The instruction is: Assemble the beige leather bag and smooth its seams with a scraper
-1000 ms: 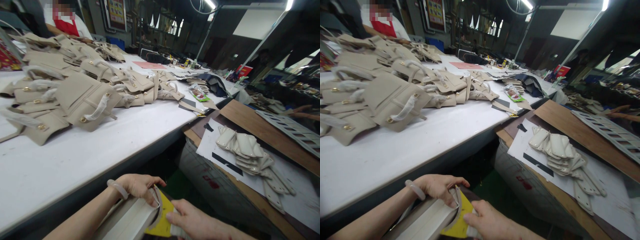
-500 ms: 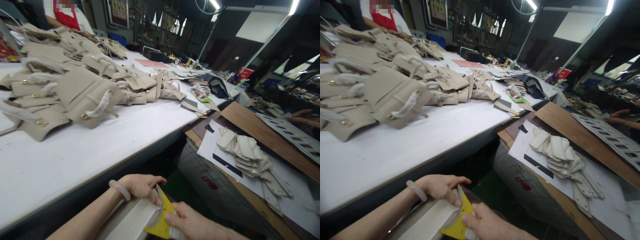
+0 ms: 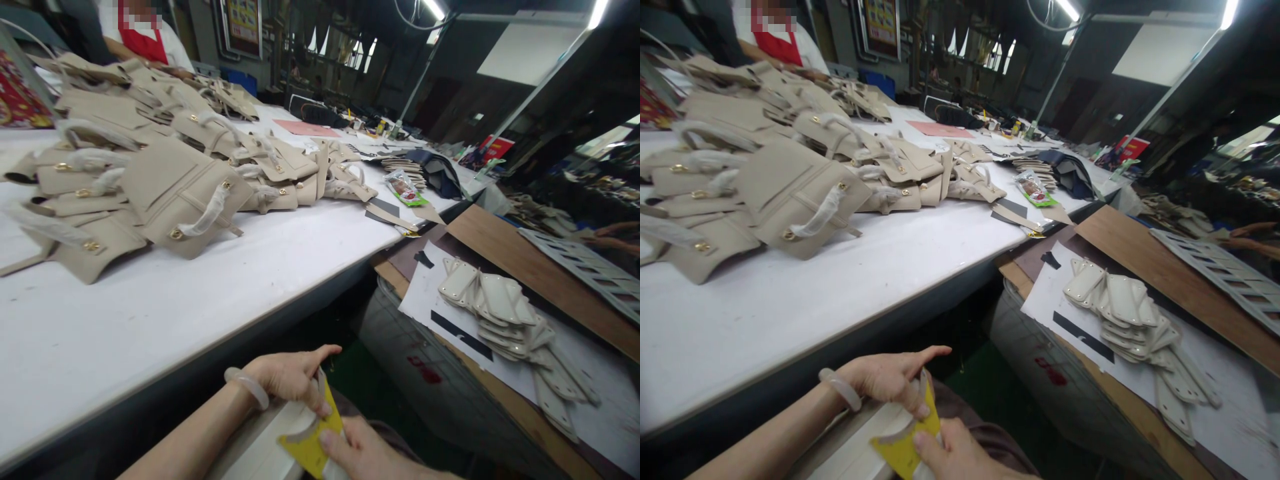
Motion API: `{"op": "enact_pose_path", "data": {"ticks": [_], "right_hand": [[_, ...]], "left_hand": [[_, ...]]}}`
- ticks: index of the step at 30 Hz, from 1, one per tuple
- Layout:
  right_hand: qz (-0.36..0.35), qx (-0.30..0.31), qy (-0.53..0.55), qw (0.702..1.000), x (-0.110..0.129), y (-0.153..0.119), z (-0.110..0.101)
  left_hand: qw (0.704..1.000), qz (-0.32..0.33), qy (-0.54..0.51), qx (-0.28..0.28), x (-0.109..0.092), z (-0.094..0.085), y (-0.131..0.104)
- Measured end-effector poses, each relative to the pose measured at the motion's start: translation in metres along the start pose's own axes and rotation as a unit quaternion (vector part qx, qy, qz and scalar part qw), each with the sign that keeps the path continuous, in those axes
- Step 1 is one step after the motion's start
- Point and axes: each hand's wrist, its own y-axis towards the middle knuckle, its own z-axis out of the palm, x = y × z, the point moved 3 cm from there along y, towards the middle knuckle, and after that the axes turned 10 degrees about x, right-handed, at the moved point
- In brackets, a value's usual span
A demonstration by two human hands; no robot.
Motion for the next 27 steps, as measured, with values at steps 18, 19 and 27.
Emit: {"op": "enact_pose_path", "data": {"ticks": [18, 19, 27], "right_hand": [[-0.086, -0.150, 0.120, 0.978, -0.023, -0.012, -0.004], [-0.106, -0.194, 0.132, 0.966, -0.020, -0.012, -0.009], [-0.087, -0.162, 0.122, 0.975, -0.016, 0.040, -0.015]], "left_hand": [[0.935, 0.051, -0.152, -0.316, 0.018, 0.034, -0.051], [0.937, 0.042, -0.141, -0.317, 0.018, 0.039, -0.056], [0.955, 0.018, -0.057, -0.292, -0.001, 0.053, -0.062]]}}
